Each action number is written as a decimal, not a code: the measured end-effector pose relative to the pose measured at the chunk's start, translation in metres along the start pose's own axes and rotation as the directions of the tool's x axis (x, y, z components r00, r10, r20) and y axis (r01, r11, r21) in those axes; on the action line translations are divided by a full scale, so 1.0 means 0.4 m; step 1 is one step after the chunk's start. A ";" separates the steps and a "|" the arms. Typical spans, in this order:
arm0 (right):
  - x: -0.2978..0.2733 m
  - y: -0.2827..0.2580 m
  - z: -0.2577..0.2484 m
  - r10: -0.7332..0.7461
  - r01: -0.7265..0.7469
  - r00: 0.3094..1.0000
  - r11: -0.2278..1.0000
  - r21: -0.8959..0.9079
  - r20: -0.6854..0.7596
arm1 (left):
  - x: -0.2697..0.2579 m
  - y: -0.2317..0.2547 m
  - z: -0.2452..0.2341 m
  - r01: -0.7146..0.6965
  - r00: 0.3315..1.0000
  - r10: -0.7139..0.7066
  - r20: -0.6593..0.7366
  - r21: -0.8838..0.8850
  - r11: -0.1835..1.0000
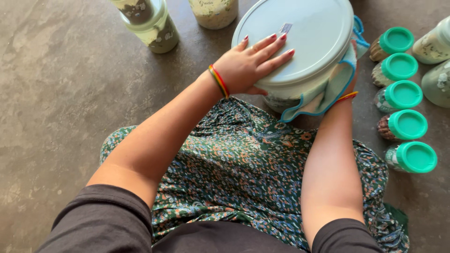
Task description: The person scoops grains into a large container, closes the lid, and wipes the container's exterior with a cloth. They rotate the container to clean all sides and then place it among other containers.
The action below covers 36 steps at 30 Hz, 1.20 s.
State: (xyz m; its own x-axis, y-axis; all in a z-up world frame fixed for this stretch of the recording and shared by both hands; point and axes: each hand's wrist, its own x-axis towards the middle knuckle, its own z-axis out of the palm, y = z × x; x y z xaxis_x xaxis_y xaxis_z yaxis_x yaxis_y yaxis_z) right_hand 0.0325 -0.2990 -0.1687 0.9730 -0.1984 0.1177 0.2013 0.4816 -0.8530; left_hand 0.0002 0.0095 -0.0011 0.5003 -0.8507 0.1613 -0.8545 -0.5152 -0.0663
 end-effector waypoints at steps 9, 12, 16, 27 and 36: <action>-0.083 -0.022 0.105 0.009 -0.010 0.998 1.000 0.008 0.068 | -0.123 0.088 0.012 0.050 0.994 -0.045 -0.101 0.051 0.997; -0.101 -0.021 0.160 0.029 -0.032 0.992 0.999 0.021 0.120 | -0.157 0.113 -0.035 0.064 0.996 -0.056 -0.075 0.117 0.991; -0.116 -0.009 0.233 0.060 -0.068 0.979 0.997 0.035 0.193 | -0.174 0.086 -0.089 0.063 0.997 -0.066 0.025 0.115 0.991; -0.125 0.013 0.360 0.048 -0.066 0.963 0.996 0.059 0.265 | -0.155 -0.112 -0.040 0.211 0.977 -0.210 0.027 -0.054 0.976; -0.237 0.029 0.458 -0.380 0.545 0.779 0.017 -0.839 0.498 | 0.051 -0.259 -0.001 0.454 0.890 -0.430 0.148 -0.218 0.864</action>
State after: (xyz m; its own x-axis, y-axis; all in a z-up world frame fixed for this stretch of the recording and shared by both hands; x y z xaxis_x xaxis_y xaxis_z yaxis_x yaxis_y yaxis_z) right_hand -0.0369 -0.1183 -0.0965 0.7378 0.0877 0.6693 0.4390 -0.8156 -0.3771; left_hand 0.0989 0.0456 0.0097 0.8340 -0.5511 0.0260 -0.5414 -0.8085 0.2307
